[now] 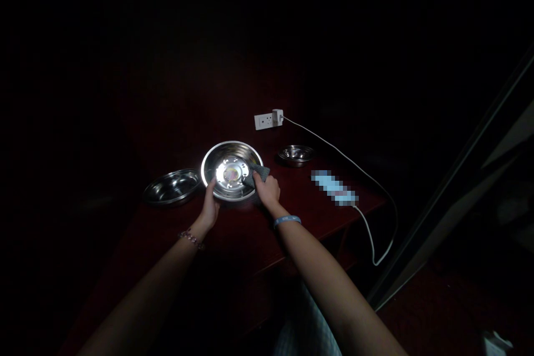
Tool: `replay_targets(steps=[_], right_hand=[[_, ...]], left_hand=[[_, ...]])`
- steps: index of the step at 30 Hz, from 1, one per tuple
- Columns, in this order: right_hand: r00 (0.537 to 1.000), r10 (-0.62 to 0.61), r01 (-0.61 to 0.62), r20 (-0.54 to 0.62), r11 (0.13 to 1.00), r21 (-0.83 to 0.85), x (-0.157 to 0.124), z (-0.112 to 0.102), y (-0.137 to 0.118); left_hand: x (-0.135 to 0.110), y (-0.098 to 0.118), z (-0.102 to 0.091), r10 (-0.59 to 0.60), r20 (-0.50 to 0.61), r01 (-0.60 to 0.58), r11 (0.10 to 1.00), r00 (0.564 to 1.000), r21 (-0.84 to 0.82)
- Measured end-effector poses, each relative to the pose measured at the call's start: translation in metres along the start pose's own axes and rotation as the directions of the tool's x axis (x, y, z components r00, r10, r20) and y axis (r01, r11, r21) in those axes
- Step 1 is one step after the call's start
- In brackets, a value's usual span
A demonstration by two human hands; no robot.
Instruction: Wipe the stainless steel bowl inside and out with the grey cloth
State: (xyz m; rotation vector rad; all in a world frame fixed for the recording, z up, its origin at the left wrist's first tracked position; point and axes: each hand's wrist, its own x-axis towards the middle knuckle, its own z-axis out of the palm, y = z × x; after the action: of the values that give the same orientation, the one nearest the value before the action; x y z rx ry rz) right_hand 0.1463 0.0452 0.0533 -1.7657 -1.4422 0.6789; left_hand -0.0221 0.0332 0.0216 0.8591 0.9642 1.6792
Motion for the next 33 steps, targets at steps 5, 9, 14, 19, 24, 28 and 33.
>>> replay_targets(steps=[5,9,14,19,24,28,33], right_hand=[[1.000,0.019,-0.017,-0.025,0.997,0.072,0.005,0.003,0.004],[0.999,-0.028,0.032,-0.027,0.988,0.153,0.010,0.010,0.010],[0.995,-0.099,0.099,-0.012,0.973,0.208,0.016,0.019,0.016],[0.993,-0.122,0.120,-0.006,0.966,0.231,0.020,0.023,0.019],[0.994,-0.109,0.104,0.009,0.967,0.235,0.019,0.022,0.019],[0.997,-0.067,0.060,0.030,0.980,0.188,0.015,0.015,0.014],[0.997,-0.042,0.039,0.057,0.997,0.067,0.007,0.008,0.007]], left_hand=[[-0.006,-0.003,0.000,0.010,0.094,-0.015,0.998,0.996,0.056],[-0.005,-0.008,-0.003,-0.066,0.135,0.039,0.980,0.989,0.195],[-0.002,-0.012,-0.001,-0.076,0.146,0.043,0.975,0.986,0.217],[-0.003,-0.009,0.001,-0.107,0.016,0.102,0.977,0.994,0.186],[-0.006,-0.006,0.005,-0.106,-0.023,0.108,0.985,0.994,0.137],[-0.005,-0.006,0.003,-0.106,-0.030,0.109,0.986,0.994,0.123],[0.007,-0.004,-0.006,-0.083,-0.080,0.094,0.985,0.993,0.147]])
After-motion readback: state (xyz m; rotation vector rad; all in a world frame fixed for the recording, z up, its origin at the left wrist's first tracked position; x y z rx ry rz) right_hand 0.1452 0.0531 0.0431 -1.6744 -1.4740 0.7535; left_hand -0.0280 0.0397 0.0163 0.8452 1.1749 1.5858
